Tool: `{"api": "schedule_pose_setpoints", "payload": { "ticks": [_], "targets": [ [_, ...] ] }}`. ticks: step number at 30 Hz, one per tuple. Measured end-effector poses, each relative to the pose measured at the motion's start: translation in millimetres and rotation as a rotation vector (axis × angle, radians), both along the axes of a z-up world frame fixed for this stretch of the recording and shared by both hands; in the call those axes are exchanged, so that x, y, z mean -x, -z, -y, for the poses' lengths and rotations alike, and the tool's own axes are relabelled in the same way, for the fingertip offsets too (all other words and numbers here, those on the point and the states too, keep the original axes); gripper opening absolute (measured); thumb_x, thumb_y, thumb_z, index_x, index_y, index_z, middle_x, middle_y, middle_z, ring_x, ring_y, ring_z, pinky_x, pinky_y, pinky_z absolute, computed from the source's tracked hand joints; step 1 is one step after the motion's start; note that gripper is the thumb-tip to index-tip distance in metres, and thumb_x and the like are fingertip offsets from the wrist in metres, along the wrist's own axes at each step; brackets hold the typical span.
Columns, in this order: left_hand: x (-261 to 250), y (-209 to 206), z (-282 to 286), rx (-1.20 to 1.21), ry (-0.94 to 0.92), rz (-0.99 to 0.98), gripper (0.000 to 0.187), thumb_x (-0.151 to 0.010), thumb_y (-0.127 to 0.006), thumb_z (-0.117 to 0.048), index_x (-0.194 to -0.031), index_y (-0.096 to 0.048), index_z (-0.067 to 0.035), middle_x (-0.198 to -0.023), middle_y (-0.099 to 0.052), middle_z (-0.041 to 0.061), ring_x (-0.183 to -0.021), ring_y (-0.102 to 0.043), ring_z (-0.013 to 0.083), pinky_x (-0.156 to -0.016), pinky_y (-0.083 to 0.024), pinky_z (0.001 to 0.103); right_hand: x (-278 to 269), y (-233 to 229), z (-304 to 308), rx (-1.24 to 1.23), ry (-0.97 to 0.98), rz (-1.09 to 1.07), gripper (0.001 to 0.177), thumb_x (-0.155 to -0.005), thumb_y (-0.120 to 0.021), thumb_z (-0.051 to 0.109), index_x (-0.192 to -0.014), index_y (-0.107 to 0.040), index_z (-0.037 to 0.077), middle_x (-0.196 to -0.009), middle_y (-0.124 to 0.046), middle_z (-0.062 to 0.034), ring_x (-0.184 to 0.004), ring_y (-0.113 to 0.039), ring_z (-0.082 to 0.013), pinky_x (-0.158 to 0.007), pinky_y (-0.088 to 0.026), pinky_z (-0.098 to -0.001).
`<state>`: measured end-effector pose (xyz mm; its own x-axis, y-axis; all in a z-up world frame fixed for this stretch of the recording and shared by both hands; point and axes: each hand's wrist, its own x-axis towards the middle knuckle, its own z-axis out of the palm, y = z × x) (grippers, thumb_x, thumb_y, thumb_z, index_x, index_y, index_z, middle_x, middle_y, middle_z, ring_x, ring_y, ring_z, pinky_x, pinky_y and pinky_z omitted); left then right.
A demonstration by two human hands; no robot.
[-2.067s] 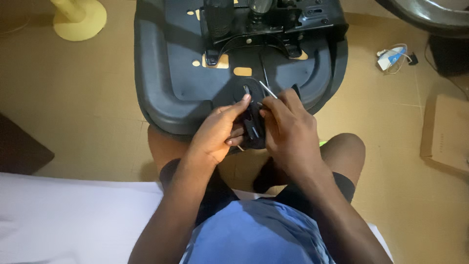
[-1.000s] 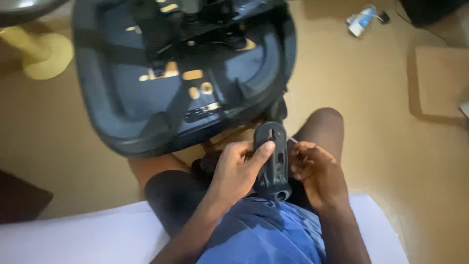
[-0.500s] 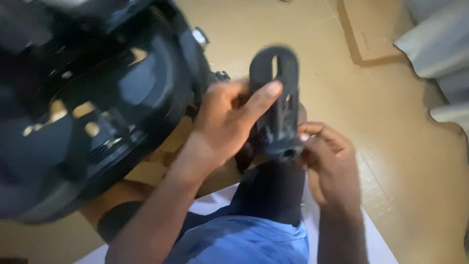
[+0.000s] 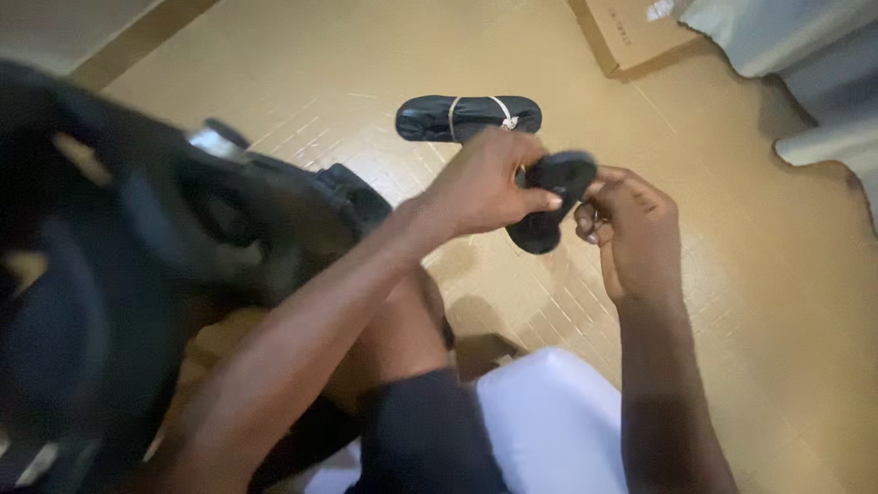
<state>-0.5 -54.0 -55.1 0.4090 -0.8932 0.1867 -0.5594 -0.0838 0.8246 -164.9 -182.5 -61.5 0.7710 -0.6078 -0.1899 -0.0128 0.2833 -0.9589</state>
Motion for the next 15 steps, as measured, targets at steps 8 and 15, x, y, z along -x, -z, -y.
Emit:
{"api": "schedule_pose_setpoints", "payload": {
  "ticks": [8, 15],
  "targets": [
    [-24.4, 168.8, 71.0, -0.089, 0.152, -0.027, 0.028, -0.078, -0.082, -0.023, -0.098, -0.072, -0.006, -0.093, -0.071, 0.012, -0.088, -0.069, 0.0346, -0.075, -0.054, 0.044, -6.9, 133.8, 47.6, 0.52, 0.039, -0.289, 0.03, -0.087, -0.076, -0.003, -0.117, -0.07, -0.004, -0.091, -0.06, -0.0031, -0.077, -0.054, -0.0091, -0.067, -0.045, -0.0243],
    [5.7, 301.9, 110.4, -0.168, 0.145, 0.025, 0.02, -0.085, -0.075, -0.014, -0.102, -0.067, -0.006, -0.097, -0.065, 0.013, -0.086, -0.068, 0.0369, -0.076, -0.053, 0.046, 9.7, 251.7, 85.3, 0.493, 0.041, -0.437, 0.034, -0.088, -0.072, -0.003, -0.122, -0.071, 0.0, -0.093, -0.067, -0.0066, -0.082, -0.059, -0.0103, -0.073, -0.05, -0.0246]
  ]
}}
